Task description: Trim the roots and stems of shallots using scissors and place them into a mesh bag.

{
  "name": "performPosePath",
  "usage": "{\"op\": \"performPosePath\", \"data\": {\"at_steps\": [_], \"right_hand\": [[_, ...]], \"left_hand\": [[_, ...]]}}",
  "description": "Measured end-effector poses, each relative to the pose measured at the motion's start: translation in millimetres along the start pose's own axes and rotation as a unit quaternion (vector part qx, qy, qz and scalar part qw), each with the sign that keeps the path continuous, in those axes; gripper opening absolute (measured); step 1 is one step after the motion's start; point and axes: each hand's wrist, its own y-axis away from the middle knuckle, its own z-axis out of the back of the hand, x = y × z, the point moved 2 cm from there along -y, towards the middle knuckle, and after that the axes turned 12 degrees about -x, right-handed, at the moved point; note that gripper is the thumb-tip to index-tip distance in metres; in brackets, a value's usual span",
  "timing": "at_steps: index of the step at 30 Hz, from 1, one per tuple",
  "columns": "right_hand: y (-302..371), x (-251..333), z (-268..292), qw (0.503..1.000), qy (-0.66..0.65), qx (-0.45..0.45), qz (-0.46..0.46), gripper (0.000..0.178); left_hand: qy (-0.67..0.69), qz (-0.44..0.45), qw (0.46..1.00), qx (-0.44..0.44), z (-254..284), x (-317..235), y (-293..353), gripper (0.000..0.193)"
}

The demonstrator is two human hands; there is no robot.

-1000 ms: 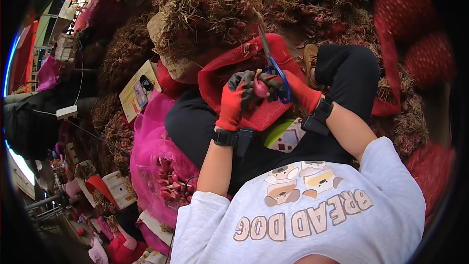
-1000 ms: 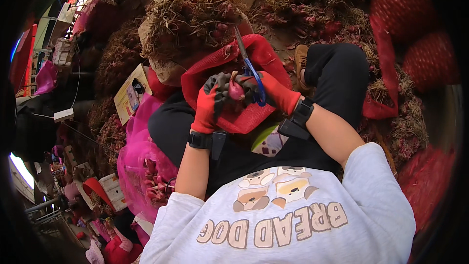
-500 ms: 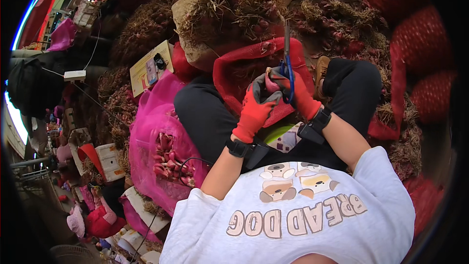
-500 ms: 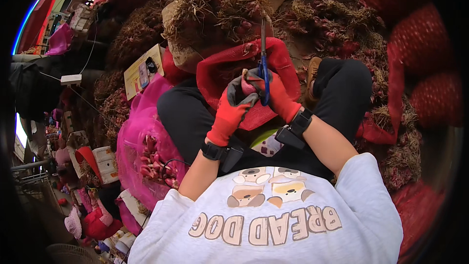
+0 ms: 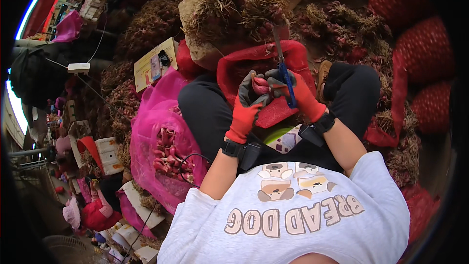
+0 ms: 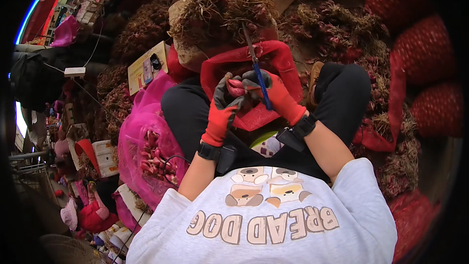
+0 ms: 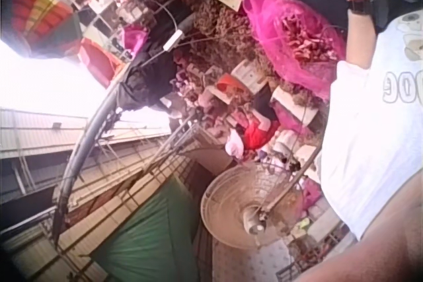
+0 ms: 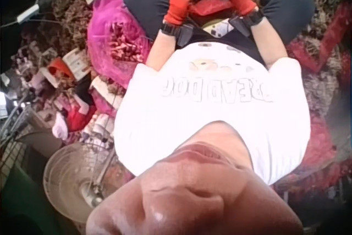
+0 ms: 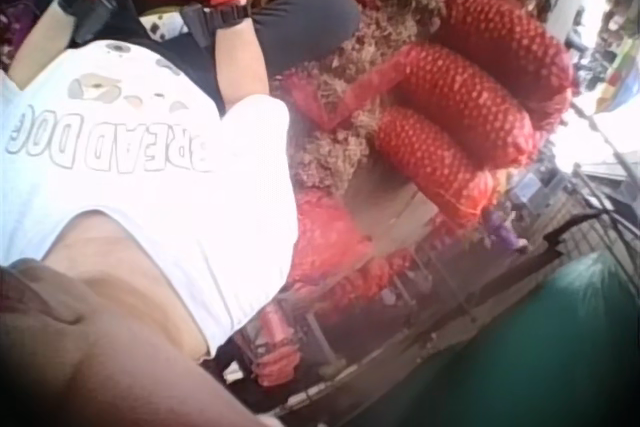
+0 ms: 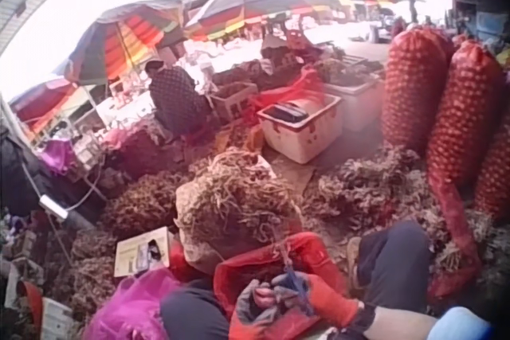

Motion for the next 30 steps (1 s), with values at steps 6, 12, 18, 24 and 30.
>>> {"op": "performPosePath", "data": {"at_steps": [6, 12, 18, 24, 30], "right_hand": [[5.6, 9.4, 3.4, 0.942, 0.303, -0.041, 0.139, 0.027], [17.5, 8.1, 14.5, 0.888, 0.438, 0.055, 0.128, 0.023], [22.2, 12.5, 12.3, 0.864, 0.483, 0.058, 0.132, 0.020], [20.1, 10.0, 14.7, 0.845, 0.509, 0.068, 0.147, 0.019], [19.2, 3.4, 13.6, 0.848, 0.513, 0.064, 0.116, 0.026]], "left_hand": [[0.029, 0.013, 0.998, -0.050, 5.3, 5.4, -1.4, 0.069], [0.045, -0.022, 0.990, -0.131, 35.5, 6.1, -22.5, 0.059], [-0.032, -0.081, 0.989, -0.117, 47.8, -2.5, -32.4, 0.058], [-0.037, -0.089, 0.991, -0.096, 46.3, -2.2, -31.5, 0.058], [-0.025, -0.082, 0.991, -0.100, 50.2, 5.2, -33.2, 0.053]]}}
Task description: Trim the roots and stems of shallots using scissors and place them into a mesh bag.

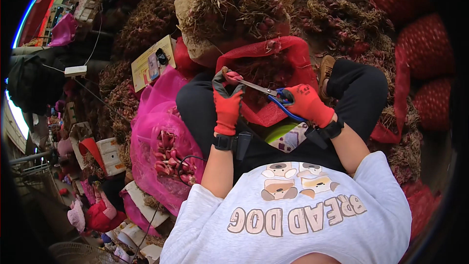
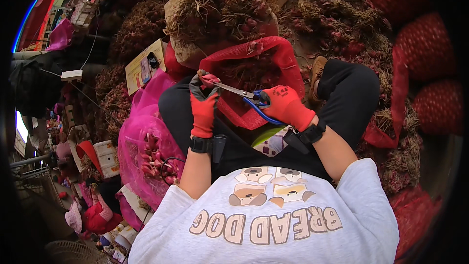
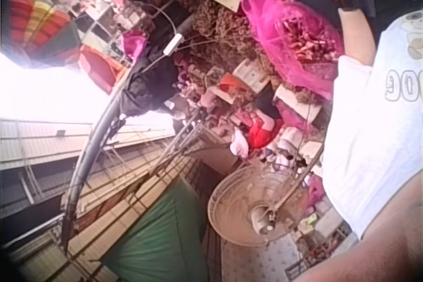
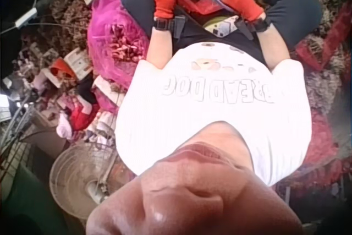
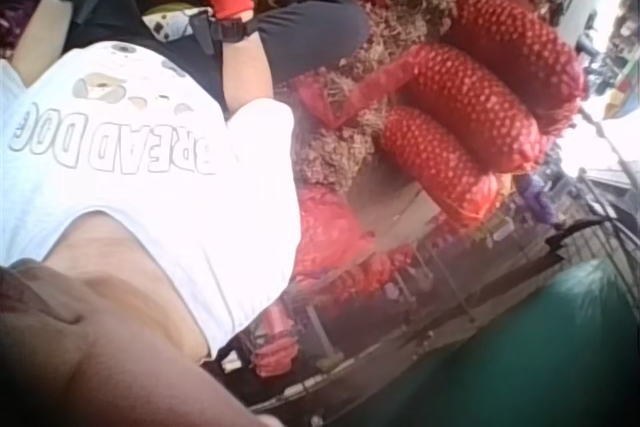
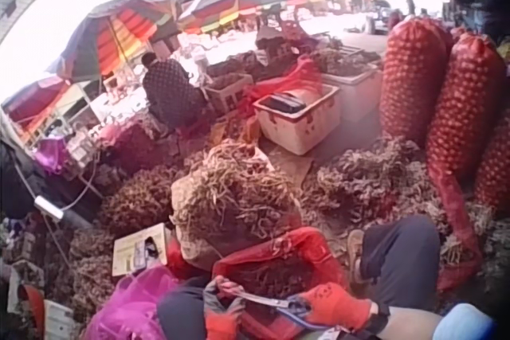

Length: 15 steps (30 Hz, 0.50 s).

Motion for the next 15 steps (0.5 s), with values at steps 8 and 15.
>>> {"op": "performPosePath", "data": {"at_steps": [8, 15], "right_hand": [[-7.2, -25.5, -14.2, 0.996, 0.055, -0.028, -0.061, 0.030], [-20.1, 17.1, -4.7, 0.937, -0.321, -0.020, -0.132, 0.021]], "left_hand": [[-0.122, -0.030, 0.992, -0.009, -6.9, -2.6, 7.1, 0.050], [-0.185, -0.015, 0.981, 0.065, -18.0, 4.3, 13.6, 0.047]]}}
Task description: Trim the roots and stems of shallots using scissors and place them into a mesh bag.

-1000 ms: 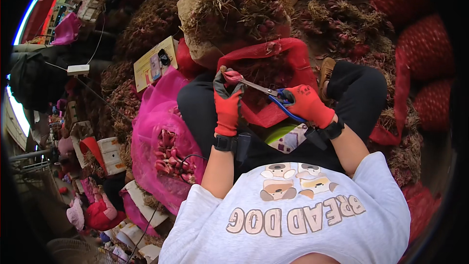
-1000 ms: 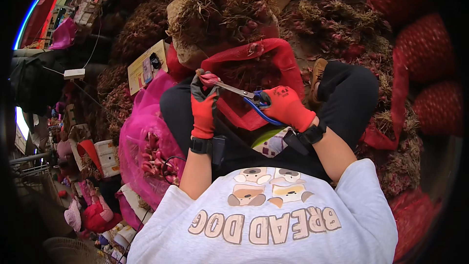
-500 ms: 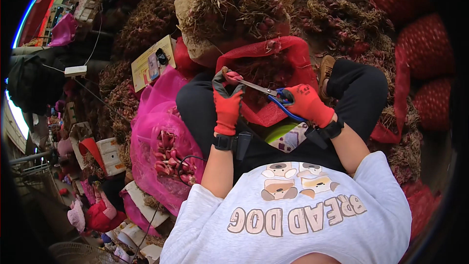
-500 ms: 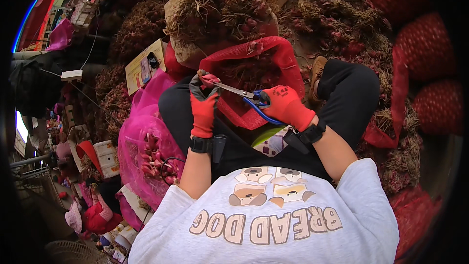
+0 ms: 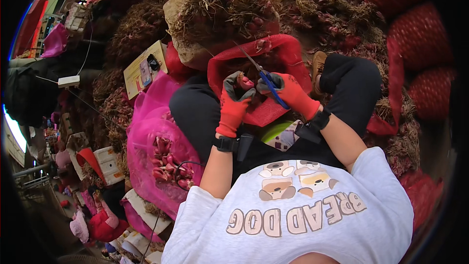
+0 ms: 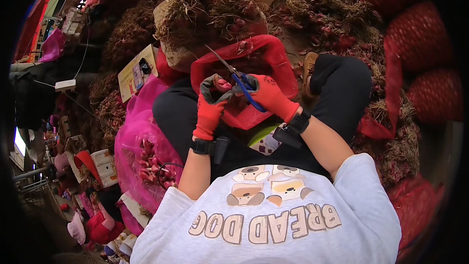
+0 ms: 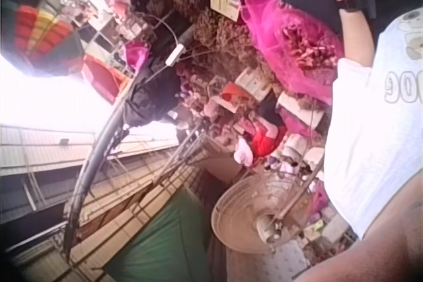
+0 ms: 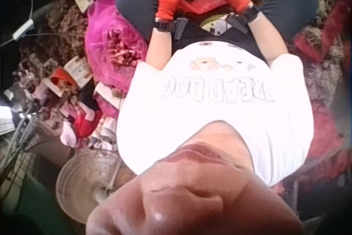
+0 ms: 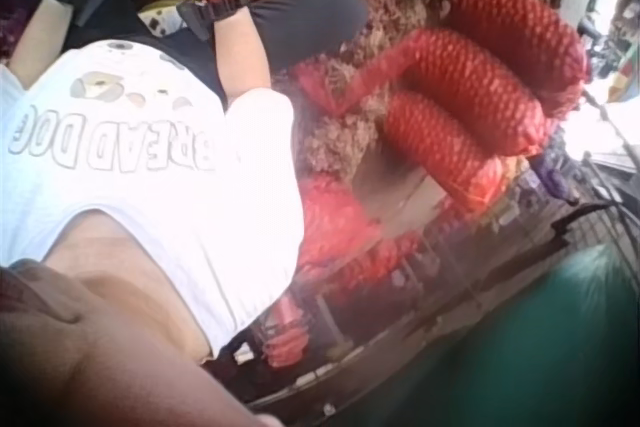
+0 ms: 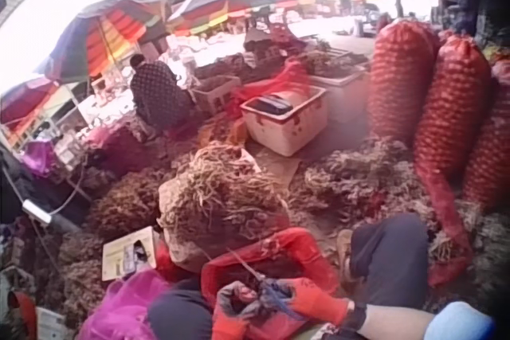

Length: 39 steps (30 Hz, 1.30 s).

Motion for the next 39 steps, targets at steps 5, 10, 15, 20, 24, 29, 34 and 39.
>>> {"op": "performPosePath", "data": {"at_steps": [5, 10, 15, 20, 24, 29, 34, 39], "right_hand": [[-8.2, -5.3, -9.9, 0.988, 0.027, -0.004, 0.150, 0.021], [-13.4, -6.0, -10.1, 0.958, 0.183, -0.012, 0.219, 0.026], [-25.9, -53.1, -3.6, 0.931, 0.280, -0.141, 0.188, 0.031], [-23.3, -36.4, 3.2, 0.992, 0.055, -0.082, 0.081, 0.026], [-16.6, -18.3, 10.1, 0.997, 0.036, -0.056, 0.050, 0.030], [-28.0, -28.4, 11.5, 0.992, 0.100, -0.068, 0.038, 0.030], [-26.1, -26.6, 16.8, 0.991, 0.049, -0.064, 0.105, 0.028], [-23.1, -25.9, 5.5, 0.991, 0.054, -0.041, 0.115, 0.026]], "left_hand": [[-0.042, -0.035, 0.998, 0.038, -11.9, -4.2, 6.9, 0.048], [0.028, 0.025, 0.997, 0.074, -4.5, -7.5, 11.6, 0.052], [0.216, 0.102, 0.969, 0.068, -2.1, -7.5, 4.6, 0.054], [0.297, 0.132, 0.943, 0.073, -2.8, -2.8, 0.9, 0.049], [0.305, 0.163, 0.935, 0.078, -9.3, -5.8, 2.5, 0.047], [0.233, 0.253, 0.933, 0.104, 17.4, -23.2, 6.1, 0.046], [0.272, 0.288, 0.915, 0.073, 65.7, -92.2, 35.2, 0.051], [0.349, 0.245, 0.904, -0.026, 147.6, -134.2, 83.8, 0.056]]}}
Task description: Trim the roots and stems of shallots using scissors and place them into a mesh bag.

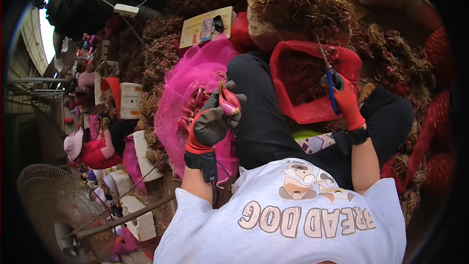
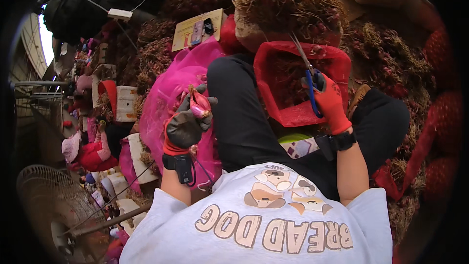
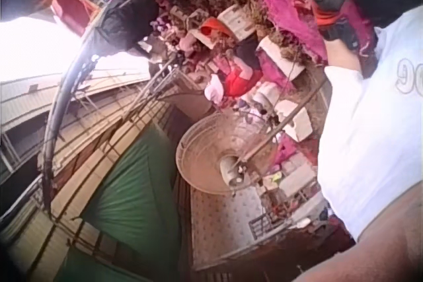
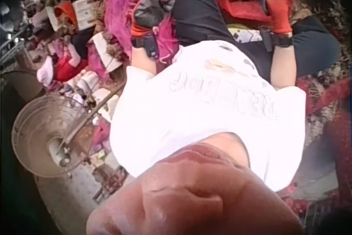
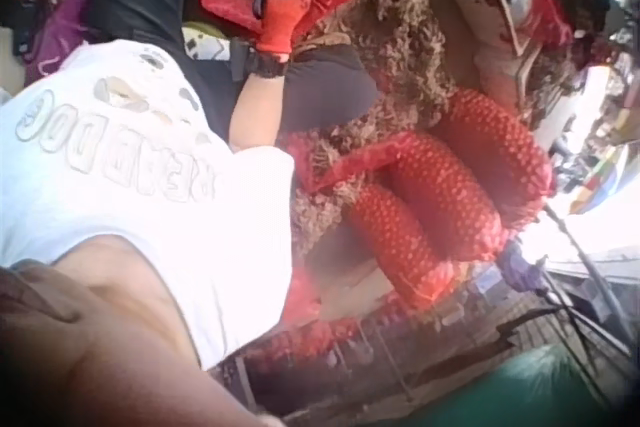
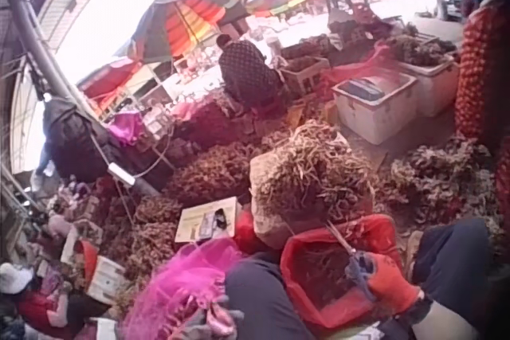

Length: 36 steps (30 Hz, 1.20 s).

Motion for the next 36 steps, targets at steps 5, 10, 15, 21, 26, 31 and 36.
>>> {"op": "performPosePath", "data": {"at_steps": [5, 10, 15, 21, 26, 31, 36], "right_hand": [[4.8, 1.3, -1.5, 0.998, 0.055, -0.001, 0.038, 0.028], [8.5, 8.6, -5.1, 0.992, 0.111, 0.012, 0.060, 0.027], [8.1, 31.9, 14.7, 0.989, 0.117, -0.026, 0.081, 0.025], [-28.2, 52.1, 67.9, 0.995, -0.018, -0.072, -0.071, 0.026], [-70.3, 66.3, 108.5, 0.994, 0.048, -0.089, 0.047, 0.029], [-91.6, 1.4, 114.3, 0.987, 0.062, -0.007, -0.151, 0.031], [-95.9, -7.5, 87.0, 0.954, 0.292, 0.045, -0.061, 0.042]], "left_hand": [[-0.036, -0.083, 0.987, -0.130, 67.1, -27.6, 59.0, 0.052], [-0.277, -0.111, 0.891, -0.341, 125.5, -21.3, 76.7, 0.042], [-0.316, -0.148, 0.865, -0.360, 120.6, -19.6, 56.0, 0.042], [-0.368, -0.247, 0.874, -0.199, -16.0, 8.6, -37.4, 0.038], [-0.574, -0.286, 0.767, 0.021, -103.9, 98.4, -173.1, 0.043], [-0.729, -0.052, 0.677, 0.081, -120.6, 157.2, -278.6, 0.042], [-0.791, -0.193, 0.574, 0.093, -102.0, 181.5, -297.7, 0.044]]}}
